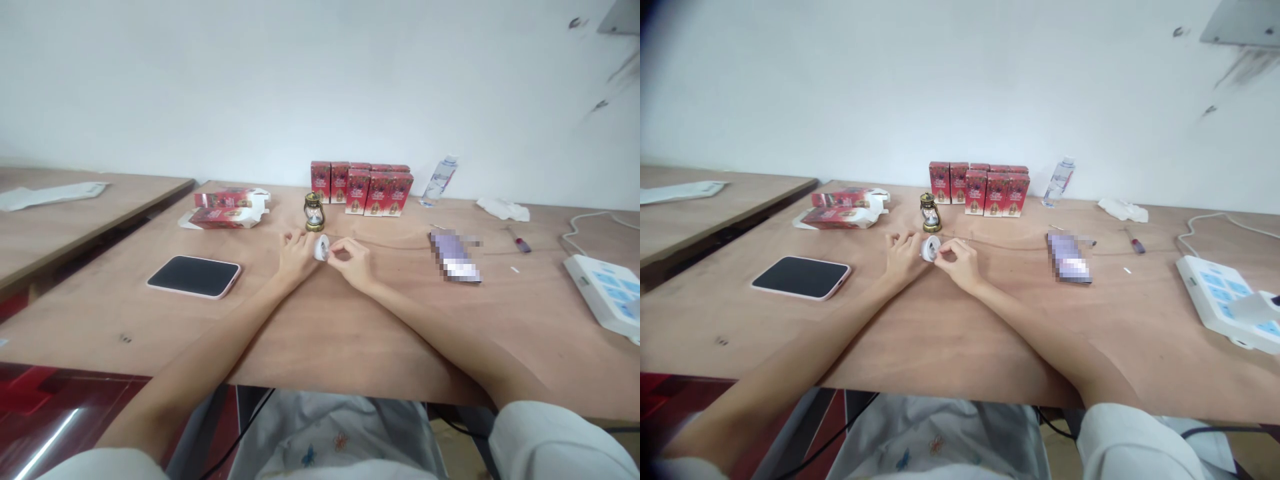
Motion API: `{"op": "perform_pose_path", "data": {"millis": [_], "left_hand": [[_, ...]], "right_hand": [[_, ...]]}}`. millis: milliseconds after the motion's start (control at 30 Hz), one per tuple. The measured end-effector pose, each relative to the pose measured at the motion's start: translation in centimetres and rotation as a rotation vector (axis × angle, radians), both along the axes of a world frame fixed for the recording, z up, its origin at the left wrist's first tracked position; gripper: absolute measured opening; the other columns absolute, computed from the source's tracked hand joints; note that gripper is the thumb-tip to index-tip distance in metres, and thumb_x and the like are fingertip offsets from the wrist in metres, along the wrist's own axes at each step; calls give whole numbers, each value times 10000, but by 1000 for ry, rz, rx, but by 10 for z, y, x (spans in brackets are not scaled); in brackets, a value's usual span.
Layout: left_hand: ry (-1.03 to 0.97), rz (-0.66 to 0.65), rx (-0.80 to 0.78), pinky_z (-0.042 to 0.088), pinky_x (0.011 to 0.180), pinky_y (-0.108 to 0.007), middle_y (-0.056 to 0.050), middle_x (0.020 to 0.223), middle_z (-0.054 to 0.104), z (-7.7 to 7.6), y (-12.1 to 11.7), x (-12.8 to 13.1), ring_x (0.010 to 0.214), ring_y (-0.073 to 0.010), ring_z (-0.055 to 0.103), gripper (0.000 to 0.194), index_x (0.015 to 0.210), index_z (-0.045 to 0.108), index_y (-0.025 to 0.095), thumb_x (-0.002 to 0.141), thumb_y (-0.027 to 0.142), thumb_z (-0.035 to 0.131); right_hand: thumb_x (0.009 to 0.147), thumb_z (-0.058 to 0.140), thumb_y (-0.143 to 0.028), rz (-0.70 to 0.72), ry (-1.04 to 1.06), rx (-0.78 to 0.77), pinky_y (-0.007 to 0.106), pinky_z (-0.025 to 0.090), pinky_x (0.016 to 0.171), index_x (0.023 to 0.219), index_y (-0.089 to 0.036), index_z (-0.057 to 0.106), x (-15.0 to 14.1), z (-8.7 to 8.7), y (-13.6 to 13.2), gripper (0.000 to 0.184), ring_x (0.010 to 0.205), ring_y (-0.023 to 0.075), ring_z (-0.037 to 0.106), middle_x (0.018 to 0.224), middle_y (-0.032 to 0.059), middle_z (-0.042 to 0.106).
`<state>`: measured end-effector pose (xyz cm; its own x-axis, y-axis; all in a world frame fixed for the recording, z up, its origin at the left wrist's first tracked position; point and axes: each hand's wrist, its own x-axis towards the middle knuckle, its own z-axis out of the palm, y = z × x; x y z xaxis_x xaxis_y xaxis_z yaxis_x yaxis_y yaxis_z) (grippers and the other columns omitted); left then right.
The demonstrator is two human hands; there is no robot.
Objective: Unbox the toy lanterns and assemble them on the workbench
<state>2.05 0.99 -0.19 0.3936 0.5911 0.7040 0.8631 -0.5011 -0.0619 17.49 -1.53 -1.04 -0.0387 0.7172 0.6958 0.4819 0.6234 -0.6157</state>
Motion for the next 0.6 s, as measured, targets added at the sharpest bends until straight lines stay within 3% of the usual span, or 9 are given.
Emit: {"op": "perform_pose_path", "data": {"millis": [233,433,533,600], "left_hand": [[-84,50,-73,285,773,-419,-133,950,671,1,8,-14,920,-317,568,382,1047,540,162,763,414,584],[-106,54,-67,292,777,-408,-130,949,668,2,6,-14,913,-307,563,400,1043,538,177,741,427,617],[-98,60,-62,296,777,-406,-130,931,669,2,5,-13,911,-306,563,403,1046,538,179,742,432,617],[-96,63,-58,298,778,-406,-127,916,671,2,5,-13,912,-306,563,407,1057,534,177,745,424,621]], "right_hand": [[746,541,-199,-137,19,-38,271,485,686,661,-195,555,26,-5,37,86,679,146,598,712,18,616],[727,582,-195,-250,-212,-161,300,461,680,597,-182,542,42,-12,69,137,666,166,566,665,25,576],[764,582,-236,-253,-230,-77,332,461,721,639,-180,560,39,-2,62,139,741,193,568,720,49,587],[816,549,-268,-224,-197,26,337,467,738,705,-178,578,39,15,53,145,762,187,568,762,52,593]]}}
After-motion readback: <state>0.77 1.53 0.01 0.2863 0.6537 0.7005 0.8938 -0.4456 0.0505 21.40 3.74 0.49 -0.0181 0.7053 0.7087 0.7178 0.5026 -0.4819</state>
